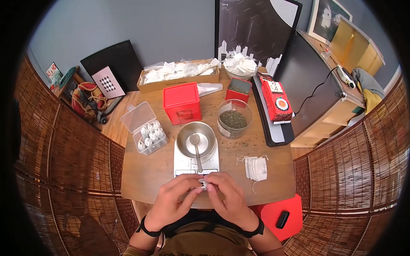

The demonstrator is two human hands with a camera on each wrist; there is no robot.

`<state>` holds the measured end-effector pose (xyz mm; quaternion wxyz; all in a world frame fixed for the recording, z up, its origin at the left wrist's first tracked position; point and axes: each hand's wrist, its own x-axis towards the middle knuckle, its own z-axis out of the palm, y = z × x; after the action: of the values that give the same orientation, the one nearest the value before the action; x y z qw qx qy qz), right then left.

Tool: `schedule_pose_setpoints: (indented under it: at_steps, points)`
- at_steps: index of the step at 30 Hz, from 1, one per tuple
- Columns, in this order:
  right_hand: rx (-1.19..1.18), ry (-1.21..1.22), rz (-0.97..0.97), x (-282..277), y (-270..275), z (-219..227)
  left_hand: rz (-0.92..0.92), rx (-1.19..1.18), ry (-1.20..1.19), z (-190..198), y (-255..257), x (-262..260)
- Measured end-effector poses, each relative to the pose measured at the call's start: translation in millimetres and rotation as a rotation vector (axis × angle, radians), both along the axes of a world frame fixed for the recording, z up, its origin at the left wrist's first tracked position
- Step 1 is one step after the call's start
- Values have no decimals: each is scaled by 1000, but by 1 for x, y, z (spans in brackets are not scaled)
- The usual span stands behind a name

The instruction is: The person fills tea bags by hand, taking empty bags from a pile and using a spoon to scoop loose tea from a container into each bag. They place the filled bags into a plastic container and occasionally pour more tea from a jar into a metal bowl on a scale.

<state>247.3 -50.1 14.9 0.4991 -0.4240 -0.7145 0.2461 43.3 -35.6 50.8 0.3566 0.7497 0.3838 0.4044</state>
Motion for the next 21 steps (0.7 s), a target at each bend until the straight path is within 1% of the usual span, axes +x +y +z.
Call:
schedule_pose_setpoints:
  at_steps: [4, 7, 9, 10, 12, 15, 18, 21]
  points:
    - [-15, 0, 10, 0, 1, 4, -3, 12, 7, 1, 0, 1]
    - [-80, -1, 11, 2, -1, 6, -4, 25, 7, 3, 0, 0]
    - [-220, 70, 24, 1, -3, 8, -12, 23, 14, 2, 0, -1]
    - [-221, 70, 24, 1, -2, 9, -12, 23, 14, 2, 1, -1]
    - [-102, 4, 39, 1, 0, 10, -7, 2, 14, 2, 1, -2]
    - [-74, -25, 52, 2, 2, 5, -1, -32, -7, 2, 0, -2]
    - [-128, -5, 29, 0, 0, 7, -1, -10, -20, 6, 0, 2]
    - [-142, 3, 29, -1, 0, 8, -24, 13, -14, 1, 1, -1]
